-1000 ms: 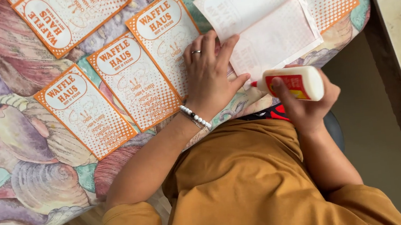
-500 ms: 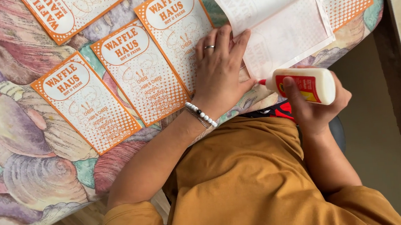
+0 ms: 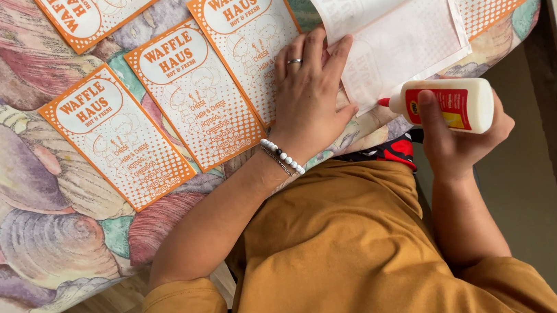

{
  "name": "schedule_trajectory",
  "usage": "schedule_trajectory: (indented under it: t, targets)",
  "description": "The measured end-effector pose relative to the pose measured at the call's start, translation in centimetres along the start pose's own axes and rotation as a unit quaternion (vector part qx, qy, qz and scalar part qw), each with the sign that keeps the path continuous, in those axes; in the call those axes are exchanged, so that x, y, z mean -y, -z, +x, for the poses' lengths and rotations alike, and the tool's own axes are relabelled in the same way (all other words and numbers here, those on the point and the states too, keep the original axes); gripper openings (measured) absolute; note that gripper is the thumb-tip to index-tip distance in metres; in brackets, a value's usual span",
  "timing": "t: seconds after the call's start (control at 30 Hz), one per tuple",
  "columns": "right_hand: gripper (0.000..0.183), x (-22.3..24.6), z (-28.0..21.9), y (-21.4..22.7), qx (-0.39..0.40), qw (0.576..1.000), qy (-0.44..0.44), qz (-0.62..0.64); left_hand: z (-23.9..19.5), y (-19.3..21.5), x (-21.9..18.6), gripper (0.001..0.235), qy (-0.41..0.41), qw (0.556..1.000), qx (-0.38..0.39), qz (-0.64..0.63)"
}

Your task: Applying glue to paper bags and folding them to complete the packaging.

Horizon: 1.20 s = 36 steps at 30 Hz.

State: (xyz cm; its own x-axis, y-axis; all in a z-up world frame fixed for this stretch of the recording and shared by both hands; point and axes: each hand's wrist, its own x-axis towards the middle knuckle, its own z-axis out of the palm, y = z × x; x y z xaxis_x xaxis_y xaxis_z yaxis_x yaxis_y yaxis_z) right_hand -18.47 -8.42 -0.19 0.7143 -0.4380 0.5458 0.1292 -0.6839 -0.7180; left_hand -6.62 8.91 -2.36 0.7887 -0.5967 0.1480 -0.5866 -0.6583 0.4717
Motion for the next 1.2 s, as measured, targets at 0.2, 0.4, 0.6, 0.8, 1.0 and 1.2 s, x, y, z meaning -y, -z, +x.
schedule_trajectory:
  t: [0.2,0.4,0.6,0.8,1.0,1.2]
  targets:
    - [0.034,1.0,-1.0,-0.8,0.027,0.999,0.040,-0.011,-0.1,-0.1,-0.2,0.097,0.005,1.000,-0.001,-0.009]
    - [0.034,-0.1,-0.2,-0.1,0.008,1.000,0.028,0.000,0.0,-0.2,-0.2,0.098,0.013,1.000,0.004,-0.010]
    - [0.033,0.5,-0.5,-0.6,0.012,0.999,0.050,-0.003,-0.1,-0.1,-0.2,0.098,0.014,1.000,0.002,-0.007]
    - [0.045,-5.7,-1.7,1.5,-0.062,0.997,0.052,0.006,0.0,0.0,-0.4,0.096,0.012,1.000,0.002,-0.011]
    - [0.063,-7.8,-1.5,1.6,-0.078,0.990,0.118,0.023,0.1,0.1,-0.4,0.094,0.009,1.000,-0.003,-0.010]
    - [0.044,-4.0,-0.5,0.9,-0.022,0.995,0.095,0.019,-0.1,0.0,-0.3,0.096,0.016,1.000,0.003,-0.008]
